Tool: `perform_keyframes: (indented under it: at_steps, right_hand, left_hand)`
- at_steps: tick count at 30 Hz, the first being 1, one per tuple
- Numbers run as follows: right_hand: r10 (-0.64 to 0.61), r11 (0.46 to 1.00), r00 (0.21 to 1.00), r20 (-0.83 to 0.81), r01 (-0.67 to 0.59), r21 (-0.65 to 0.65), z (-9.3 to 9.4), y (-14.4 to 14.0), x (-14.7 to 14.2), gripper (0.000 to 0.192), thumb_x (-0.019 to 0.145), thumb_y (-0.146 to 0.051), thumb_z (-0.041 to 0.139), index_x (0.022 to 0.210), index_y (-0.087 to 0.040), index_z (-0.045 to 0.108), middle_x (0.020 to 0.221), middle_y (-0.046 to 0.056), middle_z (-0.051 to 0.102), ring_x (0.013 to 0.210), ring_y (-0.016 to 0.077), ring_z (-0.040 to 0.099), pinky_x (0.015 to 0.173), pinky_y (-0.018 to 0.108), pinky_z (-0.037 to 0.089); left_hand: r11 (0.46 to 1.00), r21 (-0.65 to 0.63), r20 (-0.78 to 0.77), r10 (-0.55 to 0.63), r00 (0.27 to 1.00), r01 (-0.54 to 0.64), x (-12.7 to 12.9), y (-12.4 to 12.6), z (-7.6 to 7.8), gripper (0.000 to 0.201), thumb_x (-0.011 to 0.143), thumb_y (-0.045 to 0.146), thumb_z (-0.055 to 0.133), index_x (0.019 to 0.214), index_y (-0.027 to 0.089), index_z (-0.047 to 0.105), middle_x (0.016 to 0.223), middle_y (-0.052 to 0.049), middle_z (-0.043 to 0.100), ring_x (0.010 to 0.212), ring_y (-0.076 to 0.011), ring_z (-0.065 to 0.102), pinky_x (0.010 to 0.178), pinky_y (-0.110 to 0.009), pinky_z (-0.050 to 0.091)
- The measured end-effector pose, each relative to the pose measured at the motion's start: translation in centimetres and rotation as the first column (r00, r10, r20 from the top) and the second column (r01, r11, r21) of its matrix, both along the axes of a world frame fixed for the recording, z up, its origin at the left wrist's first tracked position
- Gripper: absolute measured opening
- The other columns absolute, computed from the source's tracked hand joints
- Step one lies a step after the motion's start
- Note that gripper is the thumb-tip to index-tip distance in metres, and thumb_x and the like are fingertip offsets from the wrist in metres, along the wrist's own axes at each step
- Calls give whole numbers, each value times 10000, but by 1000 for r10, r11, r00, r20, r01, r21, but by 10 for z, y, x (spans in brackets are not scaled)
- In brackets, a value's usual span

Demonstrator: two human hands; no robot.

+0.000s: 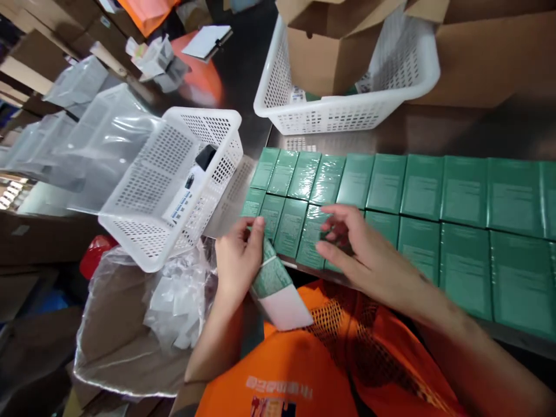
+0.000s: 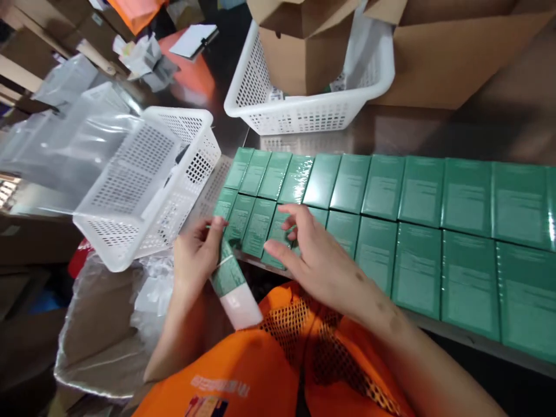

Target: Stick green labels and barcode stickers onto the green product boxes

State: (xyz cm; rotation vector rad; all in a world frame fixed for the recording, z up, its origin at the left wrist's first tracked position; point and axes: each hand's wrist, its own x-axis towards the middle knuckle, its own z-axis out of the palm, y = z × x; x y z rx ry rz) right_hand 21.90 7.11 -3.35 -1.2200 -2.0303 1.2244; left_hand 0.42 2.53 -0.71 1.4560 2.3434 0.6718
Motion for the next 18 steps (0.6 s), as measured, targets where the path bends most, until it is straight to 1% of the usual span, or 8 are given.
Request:
perform_keyframes:
  at_steps: [2, 4, 6, 8, 10, 12, 16, 18]
  right_hand:
    - [45, 997, 992, -114, -52, -59, 8, -17, -5, 600, 869, -502, 665, 1369, -272, 425, 1164, 96, 639, 980, 234, 654, 717, 321, 544]
    - [17, 994, 982, -187, -36, -101, 10, -31, -14, 578, 814, -444, 737, 1310, -267, 497, 1065, 64, 683, 899, 216, 673, 679, 303, 546]
    - [-70, 991, 973, -221, 42, -130, 7, -39, -23, 405, 831, -359, 724, 1202, -260, 595, 926, 26, 717, 804, 196, 684, 656, 294, 541]
    - [-177, 982, 959, -220, 157, -105, 2, -40, -28, 219, 881, -296, 666, 1097, -262, 669, 872, 13, 742, 780, 192, 696, 677, 306, 542]
    - [-241, 969, 950, -200, 246, -1, -2, -37, -28, 140, 904, -276, 645, 1028, -263, 708, 916, 22, 765, 820, 208, 709, 737, 339, 539]
    - [-254, 952, 951, -175, 278, 128, -5, -34, -25, 104, 919, -271, 638, 980, -258, 722, 936, 30, 772, 840, 220, 708, 785, 370, 522]
    - [-211, 883, 963, -167, 261, 390, -9, -32, -21, 155, 949, -215, 578, 894, -254, 717, 906, 40, 762, 853, 222, 674, 786, 388, 487]
    - [-153, 839, 976, -155, 211, 501, -12, -37, -21, 198, 945, -191, 555, 888, -275, 725, 946, 37, 763, 922, 232, 668, 845, 411, 482]
  left_hand:
    - [979, 173, 5, 105, 994, -105, 1, -1, 1, 424, 959, 514, 438, 880, 199, 712, 666, -15, 679, 679, -183, 629, 635, -263, 399]
    - [966, 228, -13, 125, 992, -119, 5, 1, 1, 418, 968, 495, 428, 825, 197, 684, 667, -12, 667, 668, -174, 613, 641, -260, 396]
    - [970, 223, -43, 112, 993, -100, 8, 4, 0, 405, 971, 488, 429, 749, 206, 615, 624, 6, 619, 619, -161, 573, 617, -260, 368]
    - [977, 199, -72, 86, 994, -70, 10, 7, -2, 393, 971, 478, 438, 691, 218, 530, 575, 27, 558, 573, -149, 528, 589, -262, 332]
    - [982, 183, -79, 70, 994, -54, 10, 9, -4, 393, 972, 464, 443, 659, 228, 464, 546, 39, 515, 548, -144, 497, 572, -264, 310]
    - [983, 178, -65, 67, 996, -55, 11, 10, -6, 394, 974, 452, 439, 645, 236, 424, 537, 42, 497, 544, -143, 488, 568, -263, 311]
    - [982, 176, -64, 86, 994, -73, 15, 13, -10, 408, 976, 447, 427, 625, 247, 367, 524, 49, 456, 539, -142, 468, 575, -267, 317]
    - [981, 179, -62, 90, 994, -77, 15, 16, -11, 419, 972, 460, 429, 618, 248, 358, 516, 53, 434, 533, -141, 456, 574, -268, 311]
